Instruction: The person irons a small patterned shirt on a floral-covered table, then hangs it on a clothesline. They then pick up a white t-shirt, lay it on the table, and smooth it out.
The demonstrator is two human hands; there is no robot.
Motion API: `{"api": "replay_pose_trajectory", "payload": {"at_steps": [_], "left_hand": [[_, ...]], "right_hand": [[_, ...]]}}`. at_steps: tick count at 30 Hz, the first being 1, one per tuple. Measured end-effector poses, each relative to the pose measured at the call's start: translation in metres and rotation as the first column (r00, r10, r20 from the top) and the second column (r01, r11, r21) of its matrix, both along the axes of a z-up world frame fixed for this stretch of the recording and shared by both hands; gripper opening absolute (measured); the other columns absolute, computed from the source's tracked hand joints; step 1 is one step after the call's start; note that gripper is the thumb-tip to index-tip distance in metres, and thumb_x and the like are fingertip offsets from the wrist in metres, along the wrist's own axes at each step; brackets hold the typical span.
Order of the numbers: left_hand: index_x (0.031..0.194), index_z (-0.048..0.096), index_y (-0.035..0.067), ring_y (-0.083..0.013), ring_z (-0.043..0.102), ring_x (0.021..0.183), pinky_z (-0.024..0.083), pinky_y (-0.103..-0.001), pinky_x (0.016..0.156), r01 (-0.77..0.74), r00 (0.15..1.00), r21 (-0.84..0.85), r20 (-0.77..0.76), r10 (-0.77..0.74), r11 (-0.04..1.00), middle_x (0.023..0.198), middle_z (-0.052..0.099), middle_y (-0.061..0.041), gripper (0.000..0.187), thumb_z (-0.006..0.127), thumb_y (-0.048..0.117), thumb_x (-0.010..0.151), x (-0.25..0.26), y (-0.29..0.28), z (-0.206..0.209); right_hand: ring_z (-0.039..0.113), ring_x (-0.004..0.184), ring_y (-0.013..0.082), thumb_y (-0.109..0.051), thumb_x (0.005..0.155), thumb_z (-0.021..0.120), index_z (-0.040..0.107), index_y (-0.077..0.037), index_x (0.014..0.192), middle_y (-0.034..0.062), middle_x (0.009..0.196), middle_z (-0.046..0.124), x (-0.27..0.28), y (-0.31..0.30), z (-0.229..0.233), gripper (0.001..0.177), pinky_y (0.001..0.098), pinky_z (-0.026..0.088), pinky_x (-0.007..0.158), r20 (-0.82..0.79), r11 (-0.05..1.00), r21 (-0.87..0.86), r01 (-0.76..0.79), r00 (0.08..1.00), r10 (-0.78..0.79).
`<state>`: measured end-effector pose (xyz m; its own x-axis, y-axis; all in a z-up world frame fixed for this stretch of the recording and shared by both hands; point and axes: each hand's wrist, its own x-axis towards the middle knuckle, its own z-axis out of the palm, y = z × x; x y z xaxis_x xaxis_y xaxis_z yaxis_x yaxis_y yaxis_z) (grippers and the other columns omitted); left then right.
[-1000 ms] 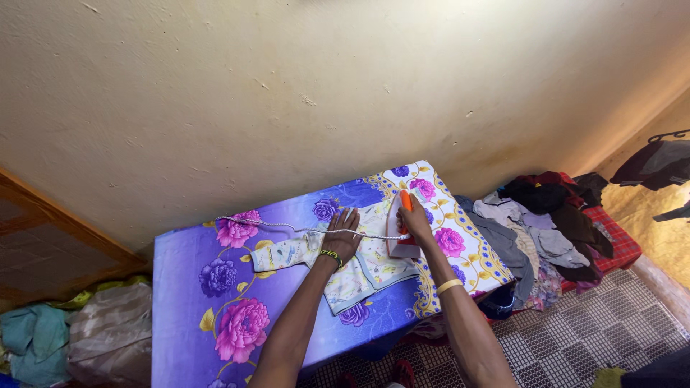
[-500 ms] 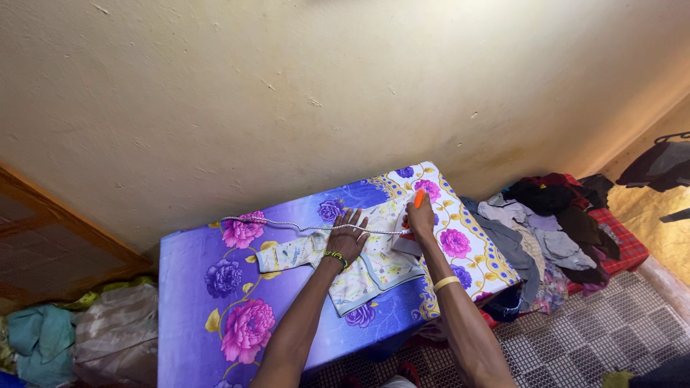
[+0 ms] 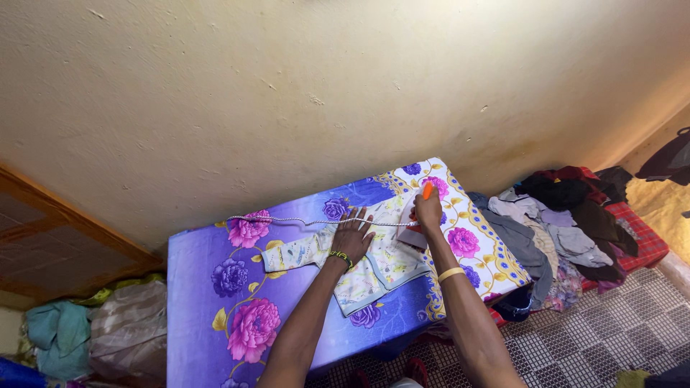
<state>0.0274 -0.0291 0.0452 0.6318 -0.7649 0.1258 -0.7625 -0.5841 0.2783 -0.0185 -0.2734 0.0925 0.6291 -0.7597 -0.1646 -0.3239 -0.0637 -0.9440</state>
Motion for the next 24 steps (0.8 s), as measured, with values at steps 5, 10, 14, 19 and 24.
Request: {"api": "replay_pose_trajectory", "payload": {"at_steps": [5, 10, 14, 19, 24], "left_hand": [[0.155, 0.042, 0.017, -0.0285, 0.013, 0.157, 0.007, -0.048, 0.126, -0.002, 1.000, -0.007, 0.005, 0.002, 1.000, 0.170, 0.020, -0.007, 0.058, 0.040, 0.044, 0.104, 0.000, 0.001, -0.003], [0.155, 0.042, 0.016, -0.0280, 0.013, 0.157, 0.007, -0.047, 0.127, 0.001, 1.000, -0.008, 0.009, -0.001, 1.000, 0.170, 0.021, -0.007, 0.059, 0.041, 0.044, 0.104, 0.000, 0.000, 0.001], [0.154, 0.042, 0.016, -0.0276, 0.012, 0.158, 0.007, -0.047, 0.127, -0.011, 1.000, 0.017, -0.002, 0.011, 1.000, 0.170, 0.020, -0.007, 0.058, 0.041, 0.044, 0.104, -0.001, 0.001, -0.002], [0.155, 0.042, 0.015, -0.0288, 0.012, 0.157, 0.006, -0.048, 0.125, 0.002, 0.999, -0.022, 0.035, -0.001, 1.000, 0.170, 0.020, -0.008, 0.059, 0.041, 0.043, 0.104, 0.000, 0.000, -0.006], [0.155, 0.041, 0.015, -0.0298, 0.013, 0.156, 0.009, -0.049, 0.125, 0.014, 0.999, 0.010, 0.032, -0.014, 1.000, 0.169, 0.021, -0.009, 0.060, 0.044, 0.039, 0.101, 0.001, 0.000, -0.009]], "right_hand": [[0.064, 0.052, 0.0222, -0.009, 0.092, 0.052, 0.031, -0.005, 0.150, 0.0137, 0.071, 0.064, -0.009, 0.016, 0.011, 0.061, 0.0369, 0.053, 0.044, 0.070, 0.996, 0.019, 0.089, 0.993, -0.091], [0.063, 0.054, 0.0208, -0.010, 0.092, 0.051, 0.039, -0.002, 0.143, 0.0114, 0.075, 0.064, -0.001, 0.001, 0.013, 0.053, 0.0378, 0.052, 0.044, 0.004, 0.997, 0.056, 0.049, 0.999, -0.049], [0.064, 0.054, 0.0197, -0.009, 0.091, 0.052, 0.039, -0.001, 0.143, 0.0102, 0.078, 0.066, 0.008, -0.005, 0.011, 0.053, 0.0373, 0.054, 0.045, 0.034, 0.999, 0.027, 0.019, 0.999, -0.020], [0.062, 0.053, 0.0231, -0.009, 0.092, 0.052, 0.031, -0.007, 0.154, 0.0147, 0.076, 0.063, 0.001, -0.002, 0.017, 0.066, 0.0398, 0.051, 0.043, -0.010, 0.999, 0.032, -0.009, 1.000, 0.010], [0.062, 0.054, 0.0169, -0.011, 0.090, 0.058, 0.046, -0.008, 0.153, 0.0074, 0.079, 0.067, -0.028, 0.010, 0.011, 0.064, 0.0339, 0.053, 0.045, 0.133, 0.949, -0.029, -0.313, 0.940, 0.314]]}}
